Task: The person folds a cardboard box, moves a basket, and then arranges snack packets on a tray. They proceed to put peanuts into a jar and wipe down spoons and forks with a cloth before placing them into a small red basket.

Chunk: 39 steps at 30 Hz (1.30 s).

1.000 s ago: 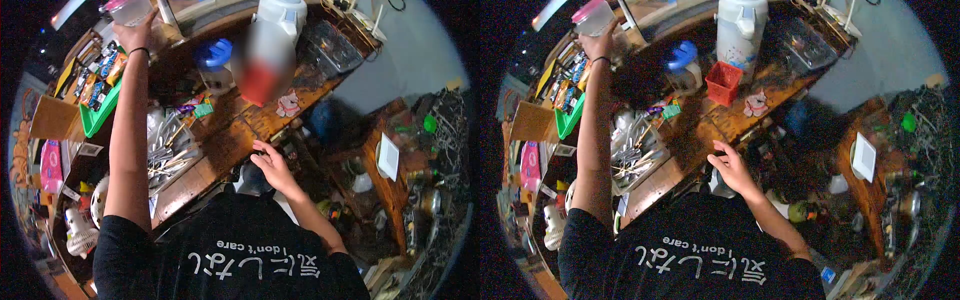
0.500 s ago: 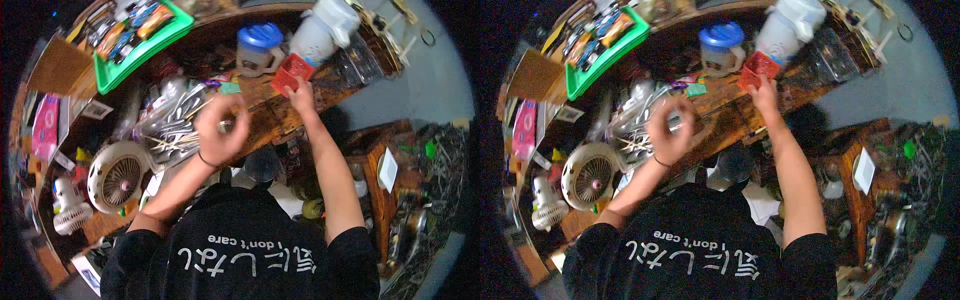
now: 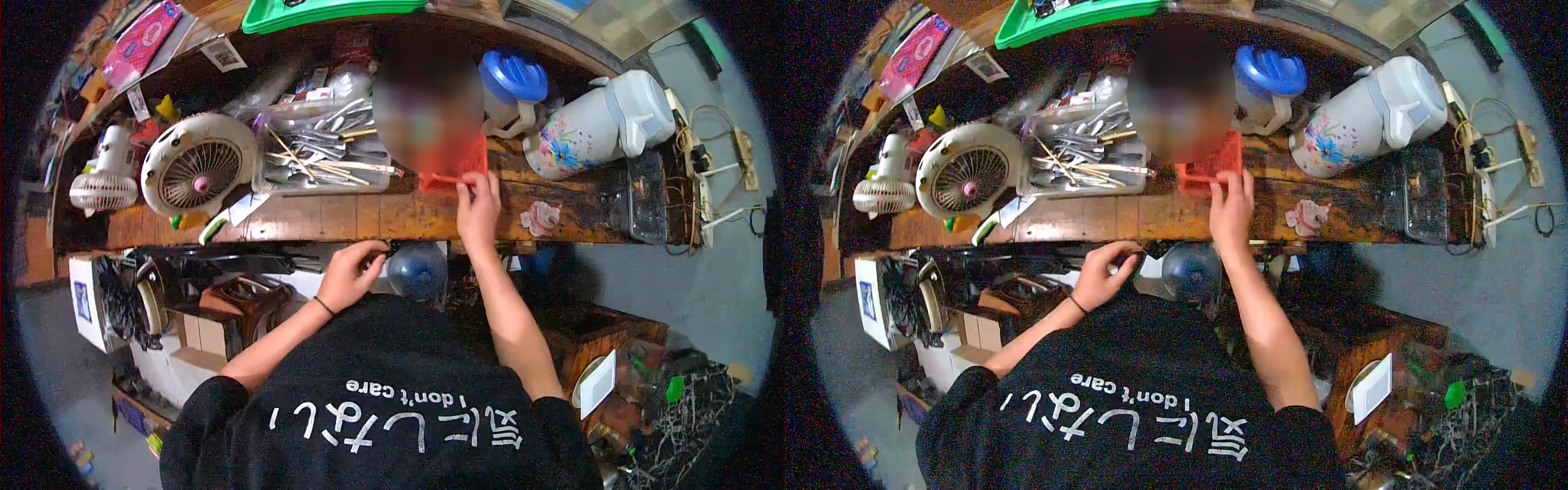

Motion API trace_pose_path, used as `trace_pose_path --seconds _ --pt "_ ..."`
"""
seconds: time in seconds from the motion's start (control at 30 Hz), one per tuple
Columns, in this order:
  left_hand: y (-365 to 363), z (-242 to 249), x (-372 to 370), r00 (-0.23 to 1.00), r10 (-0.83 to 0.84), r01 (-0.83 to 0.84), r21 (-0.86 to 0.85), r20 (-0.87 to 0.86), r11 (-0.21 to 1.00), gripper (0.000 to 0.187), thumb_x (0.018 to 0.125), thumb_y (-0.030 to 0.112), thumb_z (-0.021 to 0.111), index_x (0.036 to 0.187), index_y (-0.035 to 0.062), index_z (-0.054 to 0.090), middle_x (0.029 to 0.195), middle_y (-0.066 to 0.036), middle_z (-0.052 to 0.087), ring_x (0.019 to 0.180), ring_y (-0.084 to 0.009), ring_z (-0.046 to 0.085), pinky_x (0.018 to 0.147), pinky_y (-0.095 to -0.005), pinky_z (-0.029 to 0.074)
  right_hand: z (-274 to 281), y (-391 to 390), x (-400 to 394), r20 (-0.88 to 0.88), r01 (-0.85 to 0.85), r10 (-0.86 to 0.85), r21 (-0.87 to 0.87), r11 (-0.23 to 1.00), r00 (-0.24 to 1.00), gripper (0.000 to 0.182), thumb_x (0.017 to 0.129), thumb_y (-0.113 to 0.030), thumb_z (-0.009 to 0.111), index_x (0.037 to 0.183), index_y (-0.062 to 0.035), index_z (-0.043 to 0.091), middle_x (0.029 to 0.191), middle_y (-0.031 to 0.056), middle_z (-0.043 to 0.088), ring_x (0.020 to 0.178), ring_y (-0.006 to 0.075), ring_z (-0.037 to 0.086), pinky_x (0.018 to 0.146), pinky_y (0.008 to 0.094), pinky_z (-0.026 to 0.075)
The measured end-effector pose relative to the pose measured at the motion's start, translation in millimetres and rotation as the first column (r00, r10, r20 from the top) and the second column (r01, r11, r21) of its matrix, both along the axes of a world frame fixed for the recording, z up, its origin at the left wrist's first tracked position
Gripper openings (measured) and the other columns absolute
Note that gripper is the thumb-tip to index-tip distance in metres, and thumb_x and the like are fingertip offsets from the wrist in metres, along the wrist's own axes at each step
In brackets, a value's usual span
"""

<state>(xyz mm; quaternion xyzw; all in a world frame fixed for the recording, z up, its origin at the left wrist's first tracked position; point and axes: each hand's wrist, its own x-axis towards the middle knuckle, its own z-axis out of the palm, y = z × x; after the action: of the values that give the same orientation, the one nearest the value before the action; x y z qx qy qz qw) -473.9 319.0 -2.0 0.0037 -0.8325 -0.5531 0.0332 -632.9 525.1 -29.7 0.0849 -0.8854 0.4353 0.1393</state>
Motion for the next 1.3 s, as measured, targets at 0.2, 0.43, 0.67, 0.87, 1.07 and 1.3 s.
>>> trace_pose_path --seconds 0.2,0.43,0.67,0.87,1.07,1.3 --pt "54.7 -2.0 1.8 0.999 0.026 -0.028 -0.05 -0.037 0.998 0.019 0.087 0.011 0.061 0.104 0.0033 0.063 0.091 -0.012 0.066 0.081 -0.0224 0.066 0.066 -0.0309 0.051 5.4 2.2 -25.7 -0.118 -0.183 0.179 -0.023 0.983 0.977 0.047 0.083 -0.006 0.063 0.126 -0.0075 0.045 0.128 0.023 0.041 0.113 0.0413 0.048 0.092 0.0438 0.042" --pt "35.9 -2.8 17.1 0.961 0.275 -0.275 -0.047 -0.009 0.96 0.019 0.086 0.011 0.062 0.103 0.0007 0.063 0.09 -0.015 0.066 0.073 -0.0242 0.064 0.065 -0.0317 0.05 -22.3 44.3 38.4 -0.009 -0.126 0.126 -0.062 0.99 0.992 0.052 0.082 -0.006 0.061 0.13 -0.0027 0.042 0.13 0.0201 0.041 0.12 0.0346 0.043 0.095 0.0399 0.041" --pt "-55.9 5.4 -30.1 0.863 0.449 -0.497 -0.223 -0.232 0.839 0.017 0.087 0.013 0.063 0.097 -0.0009 0.066 0.089 -0.017 0.068 0.075 -0.0269 0.066 0.065 -0.0327 0.051 -42.9 122.9 -1.4 -0.181 0.209 -0.149 0.384 0.899 0.972 0.057 0.085 -0.024 0.066 0.134 -0.005 0.043 0.141 0.0232 0.034 0.13 0.0394 0.035 0.108 0.0475 0.026" --pt "-135.1 -15.4 -110.4 0.868 0.441 -0.496 -0.349 -0.229 0.795 0.018 0.086 0.013 0.061 0.099 0.0009 0.067 0.088 -0.019 0.066 0.077 -0.0321 0.065 0.069 -0.0381 0.051 -83.2 158.0 -30.5 0.027 0.188 -0.258 0.612 0.768 0.966 0.049 0.094 -0.033 0.054 0.132 -0.0019 0.047 0.141 0.024 0.039 0.133 0.039 0.033 0.112 0.0476 0.022" --pt "-149.7 -28.5 -172.9 0.954 0.3 -0.222 -0.656 0.006 0.722 0.03 0.081 0.012 0.06 0.11 0.0135 0.067 0.108 -0.016 0.059 0.1 -0.0335 0.058 0.084 -0.0427 0.051 -205.5 211.6 -16.7 -0.139 0.261 -0.221 0.569 0.78 0.965 0.041 0.098 -0.026 0.047 0.131 -0.002 0.047 0.13 0.0192 0.051 0.118 0.0291 0.052 0.094 0.0406 0.044" --pt "-159.4 -39.8 -157.0 0.971 0.148 -0.235 -0.638 -0.188 0.733 0.022 0.081 0.01 0.059 0.102 0.0081 0.067 0.106 -0.016 0.059 0.099 -0.034 0.057 0.085 -0.0424 0.048 -28.4 53.4 1.5 0.362 0.389 -0.271 -0.309 0.868 0.892 0.038 0.096 -0.03 0.055 0.107 0.0057 0.059 0.088 0.0125 0.066 0.076 0.0219 0.064 0.069 0.0343 0.051"
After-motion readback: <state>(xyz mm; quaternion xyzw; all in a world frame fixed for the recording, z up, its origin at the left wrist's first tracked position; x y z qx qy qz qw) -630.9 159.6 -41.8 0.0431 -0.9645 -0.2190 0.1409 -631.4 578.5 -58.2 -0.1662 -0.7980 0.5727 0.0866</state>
